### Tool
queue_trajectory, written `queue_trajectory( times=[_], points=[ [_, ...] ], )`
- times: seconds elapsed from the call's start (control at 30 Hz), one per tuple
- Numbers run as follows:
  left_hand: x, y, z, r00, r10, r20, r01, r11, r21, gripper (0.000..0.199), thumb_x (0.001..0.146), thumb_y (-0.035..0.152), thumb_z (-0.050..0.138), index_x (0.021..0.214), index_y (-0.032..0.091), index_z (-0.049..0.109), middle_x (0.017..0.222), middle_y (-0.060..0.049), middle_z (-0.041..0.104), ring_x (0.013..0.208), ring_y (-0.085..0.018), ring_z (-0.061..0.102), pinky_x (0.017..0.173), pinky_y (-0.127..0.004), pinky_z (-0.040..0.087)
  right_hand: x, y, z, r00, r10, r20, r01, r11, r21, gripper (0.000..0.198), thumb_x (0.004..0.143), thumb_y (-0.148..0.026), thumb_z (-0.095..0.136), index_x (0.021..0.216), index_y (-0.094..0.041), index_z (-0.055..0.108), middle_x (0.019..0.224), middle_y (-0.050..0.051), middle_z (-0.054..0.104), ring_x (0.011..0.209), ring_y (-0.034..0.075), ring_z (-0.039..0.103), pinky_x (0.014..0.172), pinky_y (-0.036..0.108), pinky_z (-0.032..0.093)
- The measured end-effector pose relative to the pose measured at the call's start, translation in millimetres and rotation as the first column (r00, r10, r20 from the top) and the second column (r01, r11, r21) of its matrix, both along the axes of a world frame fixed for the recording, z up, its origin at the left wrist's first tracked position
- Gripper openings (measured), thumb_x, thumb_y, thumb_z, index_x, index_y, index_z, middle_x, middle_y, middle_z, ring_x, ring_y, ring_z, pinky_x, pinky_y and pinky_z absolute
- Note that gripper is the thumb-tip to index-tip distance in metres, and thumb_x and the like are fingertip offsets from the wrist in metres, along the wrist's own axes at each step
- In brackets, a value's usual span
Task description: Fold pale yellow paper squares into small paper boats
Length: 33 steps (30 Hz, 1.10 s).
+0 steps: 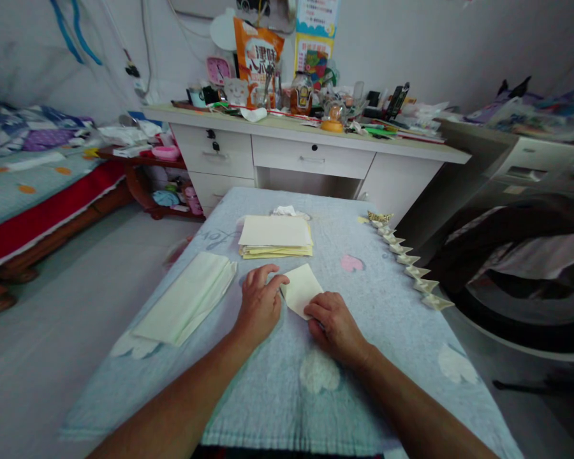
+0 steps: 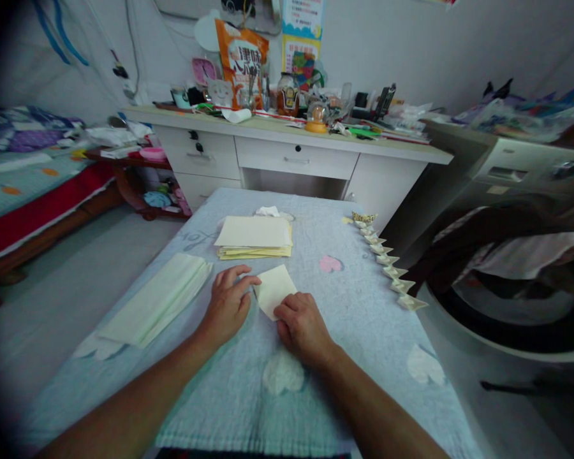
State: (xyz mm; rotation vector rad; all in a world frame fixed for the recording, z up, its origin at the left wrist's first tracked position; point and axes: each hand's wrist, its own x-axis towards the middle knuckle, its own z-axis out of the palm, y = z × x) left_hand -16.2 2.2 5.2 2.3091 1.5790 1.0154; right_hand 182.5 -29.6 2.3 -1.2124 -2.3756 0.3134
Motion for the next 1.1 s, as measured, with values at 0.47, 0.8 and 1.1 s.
queue_trajectory(
  times=[0.47, 0.8, 1.1],
  points=[
    [0.4, -3.1, 1.3, 0.962, -0.267, -0.056, 0.252, 0.948, -0.195, 0.009, 0.075, 0.016, 0.061, 0.075, 0.023, 0.066, 0.094, -0.002, 0.060, 0.097, -0.022, 0.049, 0.088, -0.039, 0.036, 3.5, 2.6, 4.6, 0.988, -0.094, -0.124, 0.090, 0.995, -0.039, 0.007, 0.084, -0.019, 0.057, 0.082, -0.018, 0.064, 0.088, 0.004, 0.061, 0.089, 0.020, 0.050, 0.084, 0.036, 0.033],
    [0.1, -3.3, 2.7, 0.968, -0.237, -0.078, 0.214, 0.950, -0.226, 0.006, 0.079, 0.021, 0.062, 0.077, 0.022, 0.067, 0.091, -0.002, 0.061, 0.095, -0.021, 0.050, 0.086, -0.037, 0.035, 5.0, 5.0, 3.7, 0.958, -0.272, -0.094, 0.266, 0.961, -0.076, 0.011, 0.084, -0.020, 0.057, 0.075, -0.018, 0.064, 0.095, 0.005, 0.061, 0.095, 0.021, 0.047, 0.087, 0.037, 0.031],
    [6.5, -3.5, -2.0, 0.968, -0.211, -0.134, 0.184, 0.964, -0.192, 0.013, 0.086, 0.024, 0.054, 0.078, 0.020, 0.063, 0.089, -0.004, 0.058, 0.091, -0.021, 0.049, 0.082, -0.036, 0.037, 0.3, 7.7, -1.8, 0.910, -0.413, -0.035, 0.408, 0.908, -0.097, 0.017, 0.079, -0.023, 0.064, 0.063, -0.017, 0.060, 0.092, 0.005, 0.060, 0.093, 0.021, 0.046, 0.084, 0.036, 0.031]
  ],
)
